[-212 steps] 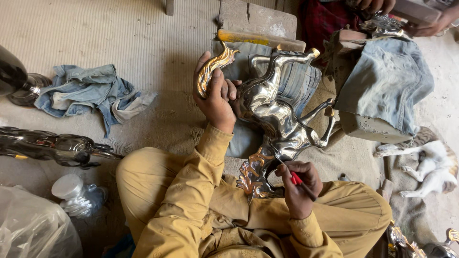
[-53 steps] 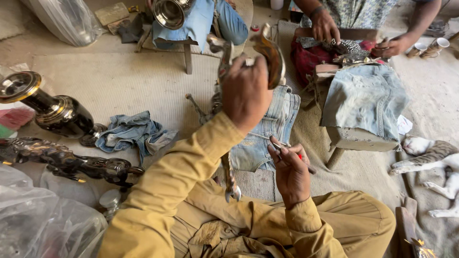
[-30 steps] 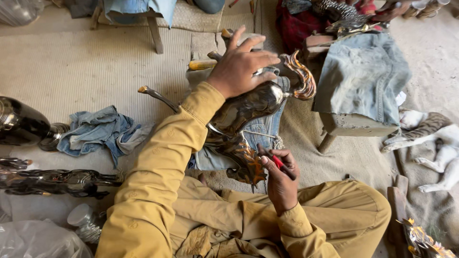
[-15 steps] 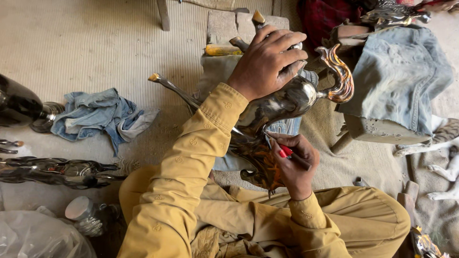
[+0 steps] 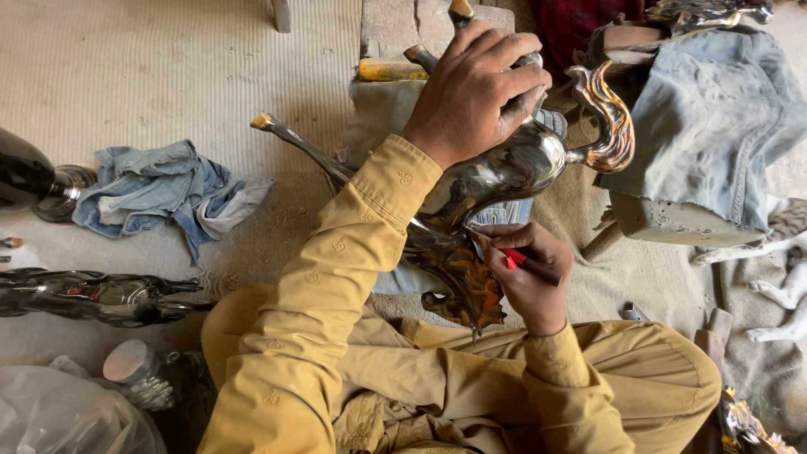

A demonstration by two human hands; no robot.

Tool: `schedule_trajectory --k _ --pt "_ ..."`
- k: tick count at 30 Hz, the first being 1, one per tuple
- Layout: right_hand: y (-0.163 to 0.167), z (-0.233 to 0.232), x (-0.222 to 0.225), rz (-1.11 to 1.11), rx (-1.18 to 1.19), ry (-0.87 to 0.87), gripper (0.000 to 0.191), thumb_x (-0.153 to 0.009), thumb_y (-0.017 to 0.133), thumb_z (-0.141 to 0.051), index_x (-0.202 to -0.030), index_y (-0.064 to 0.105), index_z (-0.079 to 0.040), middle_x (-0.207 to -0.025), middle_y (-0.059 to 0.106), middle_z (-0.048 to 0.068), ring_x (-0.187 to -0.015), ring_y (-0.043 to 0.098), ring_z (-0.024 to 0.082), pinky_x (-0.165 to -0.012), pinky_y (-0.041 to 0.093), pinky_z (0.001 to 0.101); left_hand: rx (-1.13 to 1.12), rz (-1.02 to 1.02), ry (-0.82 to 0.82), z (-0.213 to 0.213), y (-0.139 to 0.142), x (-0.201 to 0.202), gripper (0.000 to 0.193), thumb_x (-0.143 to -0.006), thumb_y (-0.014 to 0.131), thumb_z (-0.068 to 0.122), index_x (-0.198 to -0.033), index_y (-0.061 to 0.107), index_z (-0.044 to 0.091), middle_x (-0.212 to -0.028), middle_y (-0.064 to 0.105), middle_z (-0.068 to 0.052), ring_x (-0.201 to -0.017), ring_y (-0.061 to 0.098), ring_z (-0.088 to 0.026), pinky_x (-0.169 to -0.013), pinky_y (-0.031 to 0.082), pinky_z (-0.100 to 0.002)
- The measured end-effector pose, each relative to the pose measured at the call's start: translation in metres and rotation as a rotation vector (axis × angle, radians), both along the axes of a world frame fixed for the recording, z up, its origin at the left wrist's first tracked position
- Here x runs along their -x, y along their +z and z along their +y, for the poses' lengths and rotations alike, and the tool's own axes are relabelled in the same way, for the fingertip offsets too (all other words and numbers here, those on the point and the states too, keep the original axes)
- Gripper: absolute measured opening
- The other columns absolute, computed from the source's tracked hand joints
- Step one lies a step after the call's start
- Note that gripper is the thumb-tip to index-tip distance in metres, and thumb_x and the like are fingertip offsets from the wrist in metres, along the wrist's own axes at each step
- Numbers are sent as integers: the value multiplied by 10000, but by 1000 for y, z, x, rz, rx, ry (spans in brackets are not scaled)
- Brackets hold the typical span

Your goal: The person paints gold details onto a silver horse statue using a small brush. They hold the statue with one hand and apply paint to the mane, tail, and hooves, rotating the object to reach different areas.

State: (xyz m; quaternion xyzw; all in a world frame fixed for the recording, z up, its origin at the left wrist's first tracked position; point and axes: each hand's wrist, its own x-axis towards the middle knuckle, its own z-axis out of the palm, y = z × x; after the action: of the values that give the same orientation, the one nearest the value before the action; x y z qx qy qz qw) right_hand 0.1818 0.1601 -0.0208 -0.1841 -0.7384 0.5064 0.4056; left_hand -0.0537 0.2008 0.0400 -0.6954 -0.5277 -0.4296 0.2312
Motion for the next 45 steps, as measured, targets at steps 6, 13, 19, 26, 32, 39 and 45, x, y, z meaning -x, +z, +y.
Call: schedule_trajectory --k 6,13,19,26,32,39,45 --pt "28 32 -8 -206 -102 279 130 -775 744 96 -828 665 8 -968 782 116 -906 753 162 -778 573 258 -20 -4 -19 -1 4 1 85 -1003 746 227 -1030 775 152 -1178 670 -49 -1088 622 -231 -1079 418 -432" --pt "32 21 0 -235 -111 143 103 -809 745 102 -815 686 18 -930 779 116 -749 631 136 -659 482 239 -43 -5 -35 -4 6 3 93 -1000 723 240 -1009 764 157 -1184 660 -52 -1116 620 -249 -1082 428 -433" --pt "5 -18 7 41 -44 -95 126 -904 681 110 -899 589 25 -1002 759 134 -1026 751 187 -873 588 260 -13 7 -21 -1 -1 6 97 -1032 719 240 -1026 760 153 -1195 665 -47 -1105 621 -239 -1092 432 -442" --pt "-4 -15 7 36 12 -83 159 -934 716 90 -887 584 16 -1025 768 157 -1050 762 209 -869 609 272 -46 15 -8 1 -6 6 95 -1008 734 242 -1032 763 155 -1210 658 -55 -1141 596 -264 -1085 426 -443" --pt "-5 1 0 -104 -169 -65 155 -834 754 92 -819 628 2 -917 774 137 -904 769 179 -757 589 252 -47 -5 -9 2 -7 5 86 -1000 763 234 -1015 765 150 -1181 658 -41 -1111 584 -259 -1044 456 -431" --pt "20 30 -5 -195 -188 298 124 -793 748 74 -837 666 -9 -923 776 100 -875 769 164 -770 605 282 -64 -7 -12 0 -8 7 83 -991 760 230 -1009 769 149 -1163 657 -39 -1102 587 -264 -1052 445 -435" --pt "26 8 2 -146 -278 52 125 -858 763 56 -893 657 -1 -932 776 116 -815 768 132 -693 621 260 -83 -3 -40 3 -8 10 77 -969 750 224 -1022 757 168 -1161 655 -43 -1125 604 -235 -1116 388 -464"
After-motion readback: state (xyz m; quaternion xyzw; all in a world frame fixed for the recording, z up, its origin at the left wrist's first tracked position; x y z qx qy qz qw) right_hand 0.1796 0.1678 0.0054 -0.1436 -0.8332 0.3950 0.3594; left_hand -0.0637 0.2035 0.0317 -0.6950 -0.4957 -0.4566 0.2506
